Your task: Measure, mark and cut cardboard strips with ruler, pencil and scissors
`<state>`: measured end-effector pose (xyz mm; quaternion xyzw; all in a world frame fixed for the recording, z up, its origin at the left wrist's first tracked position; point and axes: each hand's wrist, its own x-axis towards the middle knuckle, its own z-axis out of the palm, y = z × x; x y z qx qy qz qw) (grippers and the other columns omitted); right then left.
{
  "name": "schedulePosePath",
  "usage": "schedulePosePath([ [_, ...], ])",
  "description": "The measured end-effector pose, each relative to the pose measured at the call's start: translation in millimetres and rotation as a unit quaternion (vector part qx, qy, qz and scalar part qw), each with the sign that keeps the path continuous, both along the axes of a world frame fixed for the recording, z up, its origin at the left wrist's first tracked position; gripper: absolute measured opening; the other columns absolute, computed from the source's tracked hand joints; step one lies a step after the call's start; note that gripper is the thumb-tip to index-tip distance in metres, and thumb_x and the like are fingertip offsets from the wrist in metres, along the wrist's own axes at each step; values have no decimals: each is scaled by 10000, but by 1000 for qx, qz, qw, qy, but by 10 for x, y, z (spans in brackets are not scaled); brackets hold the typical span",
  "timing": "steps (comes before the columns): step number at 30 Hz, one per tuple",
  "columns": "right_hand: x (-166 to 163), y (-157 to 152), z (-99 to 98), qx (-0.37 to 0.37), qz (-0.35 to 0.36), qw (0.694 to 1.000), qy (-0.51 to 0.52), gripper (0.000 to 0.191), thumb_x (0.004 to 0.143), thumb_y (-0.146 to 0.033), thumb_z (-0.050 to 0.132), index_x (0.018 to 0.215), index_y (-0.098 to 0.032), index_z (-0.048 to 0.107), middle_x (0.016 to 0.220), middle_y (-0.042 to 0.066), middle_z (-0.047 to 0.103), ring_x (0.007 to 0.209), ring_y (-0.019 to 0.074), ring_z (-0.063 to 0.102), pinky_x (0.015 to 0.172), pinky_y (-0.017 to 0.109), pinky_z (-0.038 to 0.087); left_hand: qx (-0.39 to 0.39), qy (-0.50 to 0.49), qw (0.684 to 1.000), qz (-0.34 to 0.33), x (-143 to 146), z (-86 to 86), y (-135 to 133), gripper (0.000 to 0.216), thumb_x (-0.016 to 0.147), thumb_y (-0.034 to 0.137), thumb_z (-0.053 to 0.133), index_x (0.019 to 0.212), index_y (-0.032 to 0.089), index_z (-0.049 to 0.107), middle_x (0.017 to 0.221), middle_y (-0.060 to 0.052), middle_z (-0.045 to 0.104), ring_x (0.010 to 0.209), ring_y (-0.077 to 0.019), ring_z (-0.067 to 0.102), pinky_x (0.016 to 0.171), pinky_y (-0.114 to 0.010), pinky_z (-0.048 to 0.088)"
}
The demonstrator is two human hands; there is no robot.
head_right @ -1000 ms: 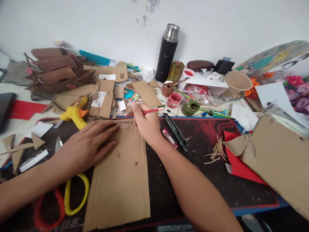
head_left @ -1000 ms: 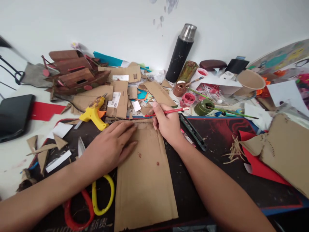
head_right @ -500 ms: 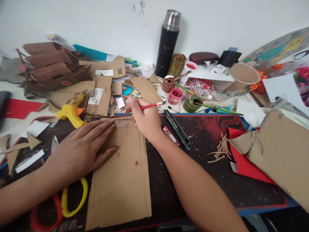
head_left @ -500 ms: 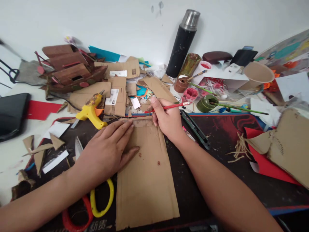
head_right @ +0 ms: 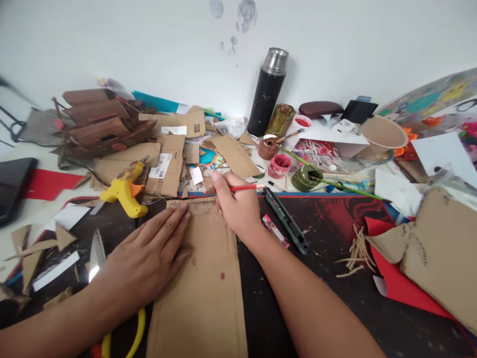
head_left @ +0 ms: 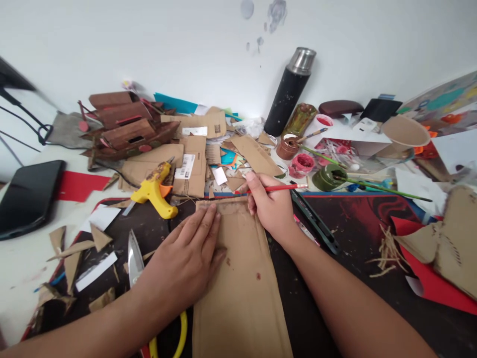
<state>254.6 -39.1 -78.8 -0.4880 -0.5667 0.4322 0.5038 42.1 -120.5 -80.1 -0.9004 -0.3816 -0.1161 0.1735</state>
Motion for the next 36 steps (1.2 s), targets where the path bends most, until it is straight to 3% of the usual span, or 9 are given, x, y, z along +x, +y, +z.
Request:
schedulePosePath([
  [14,-13,-31,19,27,-6,998,-60,479,1133,-553,567,815,-215,686,542,-42,567,462,131,542,490,266,421,3,-51,998,27,61,67,13,540,1160,232,324,1333,-37,759,1427,-236,751,1305,-356,709,1088,-452,531],
  [29,-56,-24,38,22,-9,998,-61,506,1132,-557,564,770,-217,665,539,-41,561,459,127,531,493,260,423,-32,-93,994,47,60,-44,-22,581,1177,332,338,1395,-45,721,1504,-257,698,1391,-357,646,1183,-444,468],
  [36,-89,-14,86,17,-11,998,-54,527,1111,-614,579,766,-224,658,527,-39,556,447,133,532,483,268,431,-21,-71,997,39,57,7,-10,513,1135,249,399,1388,-59,721,1486,-280,702,1369,-372,661,1163,-458,478],
])
